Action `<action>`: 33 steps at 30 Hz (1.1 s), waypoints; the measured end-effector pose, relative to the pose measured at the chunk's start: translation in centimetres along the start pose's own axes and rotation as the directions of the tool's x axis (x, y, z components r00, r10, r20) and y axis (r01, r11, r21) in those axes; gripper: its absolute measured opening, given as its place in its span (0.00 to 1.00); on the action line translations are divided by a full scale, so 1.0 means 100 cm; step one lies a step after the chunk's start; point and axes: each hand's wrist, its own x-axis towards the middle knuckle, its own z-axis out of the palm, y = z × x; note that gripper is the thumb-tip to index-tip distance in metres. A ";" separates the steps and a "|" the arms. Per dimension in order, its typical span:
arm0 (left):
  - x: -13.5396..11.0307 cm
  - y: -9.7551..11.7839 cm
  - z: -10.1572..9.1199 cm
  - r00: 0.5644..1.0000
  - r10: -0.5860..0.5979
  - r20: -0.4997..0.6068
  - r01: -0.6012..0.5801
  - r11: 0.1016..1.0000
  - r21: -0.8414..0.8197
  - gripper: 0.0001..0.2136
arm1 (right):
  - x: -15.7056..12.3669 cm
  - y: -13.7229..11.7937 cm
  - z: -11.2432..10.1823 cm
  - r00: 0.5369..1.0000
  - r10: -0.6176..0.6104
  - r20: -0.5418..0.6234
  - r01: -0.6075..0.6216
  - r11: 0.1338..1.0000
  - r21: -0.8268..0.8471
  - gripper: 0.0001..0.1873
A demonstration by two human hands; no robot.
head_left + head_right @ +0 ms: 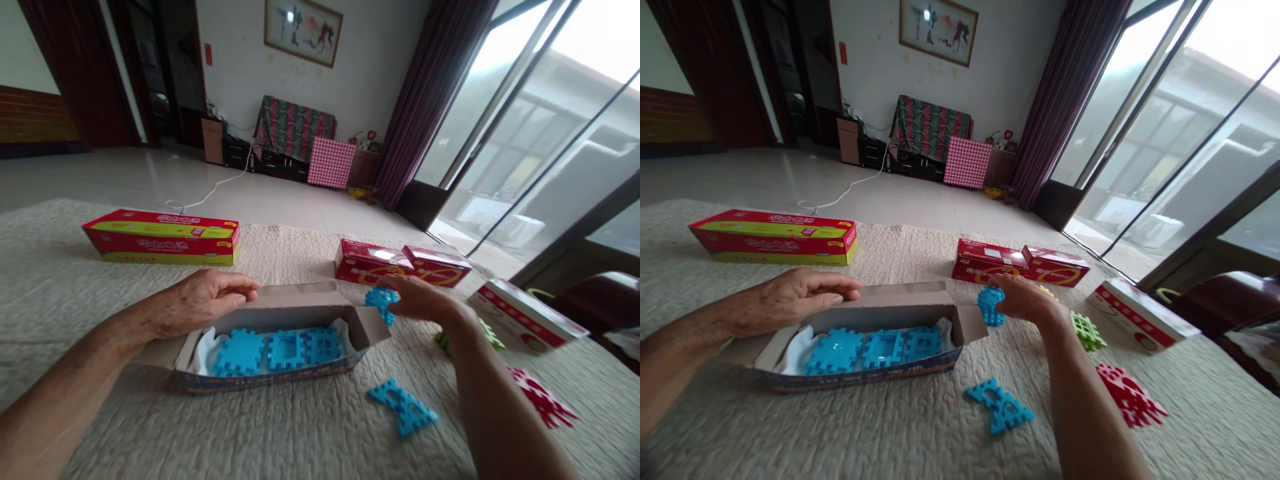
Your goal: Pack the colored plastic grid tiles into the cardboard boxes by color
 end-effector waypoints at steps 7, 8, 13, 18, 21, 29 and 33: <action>-0.001 0.003 -0.002 0.999 0.006 0.034 -0.007 0.999 0.036 0.15 | -0.029 -0.064 -0.041 0.950 -0.205 -0.237 0.248 0.953 0.174 0.24; -0.001 0.003 -0.002 0.999 0.006 0.040 -0.008 0.999 0.040 0.15 | -0.034 -0.078 -0.044 0.937 -0.260 -0.232 0.308 0.930 0.203 0.25; 0.000 0.003 -0.003 0.998 0.014 0.060 -0.016 0.999 0.041 0.15 | -0.042 -0.121 -0.035 0.903 -0.407 -0.136 0.429 0.866 0.257 0.25; 0.000 0.000 -0.002 0.999 0.005 0.048 -0.005 1.000 0.004 0.15 | -0.035 -0.122 -0.022 0.916 -0.396 -0.069 0.400 0.880 0.255 0.25; 0.001 -0.001 -0.002 0.999 0.014 0.044 -0.014 1.000 0.006 0.15 | -0.036 -0.122 -0.024 0.918 -0.391 -0.063 0.393 0.883 0.256 0.24; 0.001 -0.001 -0.002 0.998 0.024 0.049 -0.027 0.999 0.045 0.15 | -0.038 -0.105 -0.031 0.933 -0.340 -0.120 0.357 0.918 0.171 0.22; 0.001 -0.003 -0.002 0.999 0.018 0.046 -0.021 0.998 0.051 0.15 | -0.021 -0.060 -0.026 0.969 -0.197 -0.153 0.210 0.975 0.074 0.23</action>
